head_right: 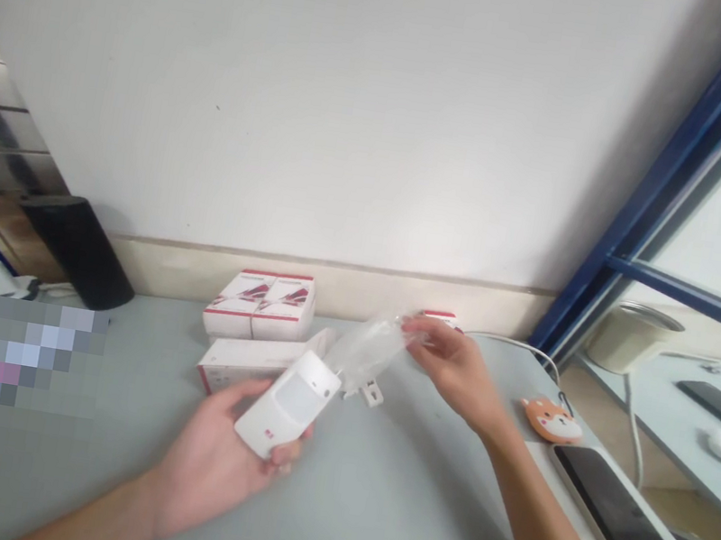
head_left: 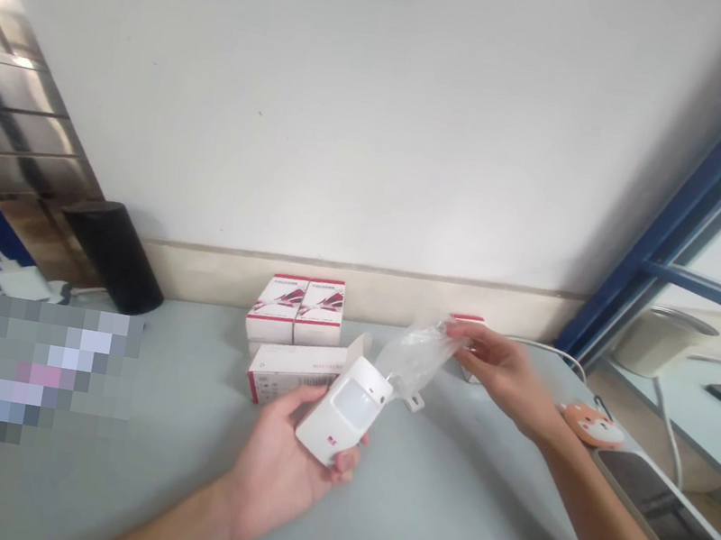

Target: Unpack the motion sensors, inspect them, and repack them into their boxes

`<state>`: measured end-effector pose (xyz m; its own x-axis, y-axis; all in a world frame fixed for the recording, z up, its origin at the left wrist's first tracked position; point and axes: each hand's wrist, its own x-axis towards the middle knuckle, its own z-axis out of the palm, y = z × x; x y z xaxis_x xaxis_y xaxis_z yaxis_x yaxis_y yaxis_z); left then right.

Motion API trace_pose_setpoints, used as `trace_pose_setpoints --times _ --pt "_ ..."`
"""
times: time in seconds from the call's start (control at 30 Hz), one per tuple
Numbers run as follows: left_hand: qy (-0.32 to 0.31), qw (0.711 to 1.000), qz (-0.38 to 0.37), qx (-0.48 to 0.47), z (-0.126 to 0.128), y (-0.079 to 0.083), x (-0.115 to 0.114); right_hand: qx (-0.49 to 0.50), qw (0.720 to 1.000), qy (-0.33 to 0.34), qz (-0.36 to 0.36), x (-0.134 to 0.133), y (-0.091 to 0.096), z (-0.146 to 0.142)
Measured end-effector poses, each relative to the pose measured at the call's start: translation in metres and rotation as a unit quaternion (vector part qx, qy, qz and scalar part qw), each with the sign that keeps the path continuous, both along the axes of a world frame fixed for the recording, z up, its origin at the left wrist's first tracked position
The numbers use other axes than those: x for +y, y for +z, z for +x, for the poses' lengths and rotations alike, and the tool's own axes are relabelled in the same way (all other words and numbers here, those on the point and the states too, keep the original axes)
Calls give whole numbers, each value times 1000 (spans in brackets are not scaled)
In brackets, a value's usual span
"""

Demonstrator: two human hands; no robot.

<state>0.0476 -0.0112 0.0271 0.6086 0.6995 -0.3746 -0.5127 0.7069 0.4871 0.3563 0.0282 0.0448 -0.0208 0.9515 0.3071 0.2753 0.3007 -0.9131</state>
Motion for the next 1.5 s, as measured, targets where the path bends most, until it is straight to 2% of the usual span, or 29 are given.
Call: trace_pose_setpoints --times 0.23,0.47,0.63,0.8,1.0,1.23,1.5 --pt "11 1000 16 -14 0 3 0 19 1000 8 -11 -2 -2 -8" --pt "-8 999 39 -2 -2 -1 -3 30 995 -39 -86 -11 9 -16" --pt "-5 999 46 18 -3 0 -2 10 996 -20 -82 -12 12 -10" --pt "-6 998 56 11 -4 2 2 21 996 -36 -77 -10 12 -1" --pt "-19 996 85 15 -5 6 0 38 995 14 -89 -11 14 -5" --pt "12 991 132 33 -6 13 -1 67 992 42 -96 -9 7 -4" --pt "-68 975 207 45 -8 12 -5 128 984 70 -102 -13 17 -8"
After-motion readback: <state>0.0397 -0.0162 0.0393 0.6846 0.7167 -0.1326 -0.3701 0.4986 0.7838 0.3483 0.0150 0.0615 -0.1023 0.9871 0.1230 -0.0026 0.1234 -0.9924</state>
